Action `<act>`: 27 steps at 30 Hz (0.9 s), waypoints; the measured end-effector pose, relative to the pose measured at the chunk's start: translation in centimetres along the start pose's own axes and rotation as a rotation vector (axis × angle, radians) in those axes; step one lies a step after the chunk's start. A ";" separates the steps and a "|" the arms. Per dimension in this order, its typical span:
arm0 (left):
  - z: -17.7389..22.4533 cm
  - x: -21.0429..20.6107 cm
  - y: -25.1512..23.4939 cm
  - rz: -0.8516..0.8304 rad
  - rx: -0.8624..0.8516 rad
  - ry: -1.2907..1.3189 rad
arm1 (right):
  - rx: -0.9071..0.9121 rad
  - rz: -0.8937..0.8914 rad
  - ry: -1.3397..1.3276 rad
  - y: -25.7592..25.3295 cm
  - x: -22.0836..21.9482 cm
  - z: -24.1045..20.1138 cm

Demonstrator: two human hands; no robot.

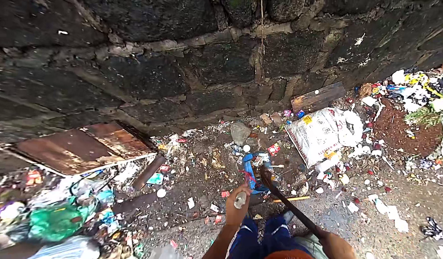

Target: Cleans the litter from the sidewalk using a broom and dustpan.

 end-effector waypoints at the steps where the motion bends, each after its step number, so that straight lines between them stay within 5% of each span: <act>1: -0.5 1.7 0.0 0.030 0.002 0.026 | 0.040 0.000 -0.038 0.7 1.6 0.4; 6: -2.2 7.7 0.4 0.117 0.079 0.072 | 0.116 0.202 -0.117 3.8 13.0 3.4; 9: -3.1 8.0 0.8 0.153 0.155 -0.006 | 0.039 0.334 0.020 1.7 15.5 -0.2; 14: -2.4 5.6 1.2 0.115 0.168 -0.091 | 0.002 0.247 0.287 -3.1 10.9 -7.3; 22: -1.7 7.0 -0.3 -0.025 0.048 -0.070 | 0.010 0.221 -0.092 5.5 11.4 6.4; 27: -0.5 5.0 -0.7 -0.156 -0.026 -0.108 | -0.214 0.218 -0.141 1.4 2.4 1.5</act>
Point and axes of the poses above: each hand's wrist, its own y-axis away from the middle knuckle, its own x-axis out of the back of the hand, z = x × y, the point moved 8 cm from there along -y, towards the middle knuckle, and after that the axes turned 12 degrees about -y, right-handed, at the moved point
